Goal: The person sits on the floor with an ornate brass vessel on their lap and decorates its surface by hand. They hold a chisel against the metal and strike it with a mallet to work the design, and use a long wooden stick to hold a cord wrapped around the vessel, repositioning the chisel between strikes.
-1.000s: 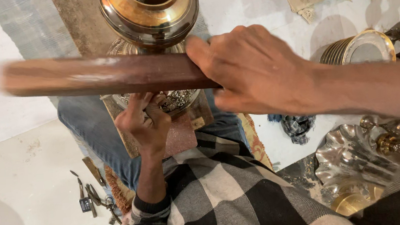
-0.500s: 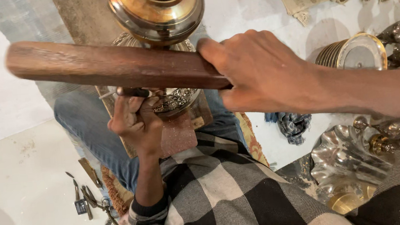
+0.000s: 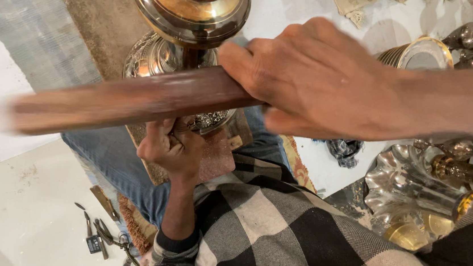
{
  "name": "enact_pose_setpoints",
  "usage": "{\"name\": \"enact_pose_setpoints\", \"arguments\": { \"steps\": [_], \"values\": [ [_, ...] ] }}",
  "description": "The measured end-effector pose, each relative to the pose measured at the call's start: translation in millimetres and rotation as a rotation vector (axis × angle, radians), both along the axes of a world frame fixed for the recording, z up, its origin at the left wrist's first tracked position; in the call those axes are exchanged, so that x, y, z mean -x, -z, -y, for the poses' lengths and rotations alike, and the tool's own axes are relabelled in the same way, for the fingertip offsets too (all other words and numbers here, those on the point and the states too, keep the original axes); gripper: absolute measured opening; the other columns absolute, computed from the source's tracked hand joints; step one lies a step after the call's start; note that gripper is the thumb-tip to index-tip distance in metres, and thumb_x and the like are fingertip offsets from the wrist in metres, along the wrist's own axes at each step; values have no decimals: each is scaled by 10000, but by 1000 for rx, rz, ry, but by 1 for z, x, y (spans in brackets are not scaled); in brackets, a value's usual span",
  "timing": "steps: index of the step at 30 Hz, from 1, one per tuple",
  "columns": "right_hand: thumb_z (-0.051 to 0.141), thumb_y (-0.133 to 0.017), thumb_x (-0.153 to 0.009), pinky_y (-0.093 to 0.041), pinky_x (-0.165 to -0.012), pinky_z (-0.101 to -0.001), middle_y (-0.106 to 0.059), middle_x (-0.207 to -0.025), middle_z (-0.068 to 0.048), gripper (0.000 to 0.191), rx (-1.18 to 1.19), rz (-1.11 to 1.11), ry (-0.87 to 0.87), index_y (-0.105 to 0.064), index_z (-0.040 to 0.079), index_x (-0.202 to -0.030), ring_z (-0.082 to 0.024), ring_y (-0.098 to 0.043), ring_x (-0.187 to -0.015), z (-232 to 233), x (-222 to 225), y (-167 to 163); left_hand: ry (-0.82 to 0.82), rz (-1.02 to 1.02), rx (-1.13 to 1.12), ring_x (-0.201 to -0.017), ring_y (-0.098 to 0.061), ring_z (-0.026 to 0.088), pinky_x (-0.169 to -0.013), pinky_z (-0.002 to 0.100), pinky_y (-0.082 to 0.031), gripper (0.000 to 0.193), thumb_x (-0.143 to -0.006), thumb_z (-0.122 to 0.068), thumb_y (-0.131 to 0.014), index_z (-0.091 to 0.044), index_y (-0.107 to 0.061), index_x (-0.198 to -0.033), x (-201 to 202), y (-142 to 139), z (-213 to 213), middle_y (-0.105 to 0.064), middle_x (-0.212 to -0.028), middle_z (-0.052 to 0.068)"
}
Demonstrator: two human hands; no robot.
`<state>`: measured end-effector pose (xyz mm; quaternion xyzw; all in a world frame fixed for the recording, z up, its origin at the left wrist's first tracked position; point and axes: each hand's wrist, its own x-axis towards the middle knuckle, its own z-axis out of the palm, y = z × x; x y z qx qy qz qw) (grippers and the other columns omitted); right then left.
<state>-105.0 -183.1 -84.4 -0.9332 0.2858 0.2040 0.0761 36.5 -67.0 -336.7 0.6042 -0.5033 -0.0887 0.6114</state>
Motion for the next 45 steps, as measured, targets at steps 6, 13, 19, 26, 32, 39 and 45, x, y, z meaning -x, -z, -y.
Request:
{"name": "enact_pose_setpoints", "arguments": {
  "steps": [6, 13, 19, 26, 32, 39, 45],
  "values": [
    [141, -655, -890, -426, -364, -297, -551, -626, -62, 347, -34, -99, -3, -467, -22, -1133, -163, -539, -445, -3, 2, 13, -24, -11, -42, -493, -537, 75, -435, 246, -386, 120, -892, 73, -602, 18, -682, -962, 3, 5, -3, -620, -648, 17],
    [199, -704, -761, -449, -418, -321, -604, -728, -116, 537, 243, 214, -212, -464, -48, -1173, -187, -581, -494, -6, 0, 10, -26, 35, -20, -466, -520, 65, -455, 244, -409, 88, -895, 10, -584, -2, -661, -938, 2, 15, -4, -599, -621, 0],
    [124, -655, -820, -449, -351, -305, -565, -590, -75, 384, -78, -110, 36, -468, -58, -1101, -177, -570, -406, -6, -5, 19, -19, 41, -45, -487, -557, 79, -437, 256, -439, 69, -902, -19, -613, -23, -659, -953, 5, 12, -5, -653, -686, 31],
    [103, -674, -722, -455, -348, -350, -584, -596, -80, 437, -77, -126, 52, -478, -15, -1095, -202, -617, -427, -5, 8, 27, -82, 173, -2, -599, -649, 101, -525, 285, -513, 370, -878, -8, -557, 111, -626, -1222, 9, -4, -5, -711, -785, 71],
    [61, -710, -698, -452, -330, -341, -611, -651, -98, 419, -82, 254, 72, -528, -12, -1068, -214, -592, -382, -3, 11, 26, -108, -37, -42, -451, -488, 66, -416, 277, -346, 284, -900, 80, -571, 78, -682, -1161, 14, -1, 0, -574, -595, -3],
    [37, -634, -840, -478, -378, -311, -558, -646, -80, 381, -10, -135, -30, -463, -81, -1158, -168, -534, -405, -6, 6, 31, -115, 37, 11, -443, -452, 22, -399, 216, -338, 131, -921, 56, -609, 12, -657, -1034, 10, 12, 2, -609, -607, -21],
    [74, -696, -730, -435, -333, -283, -540, -582, -71, 468, 127, 123, -130, -464, -90, -1102, -152, -517, -416, -7, 0, 22, -124, 24, 9, -419, -462, 56, -395, 240, -327, 68, -914, 38, -592, -18, -627, -930, 10, 9, 2, -549, -589, 0]
  ]
}}
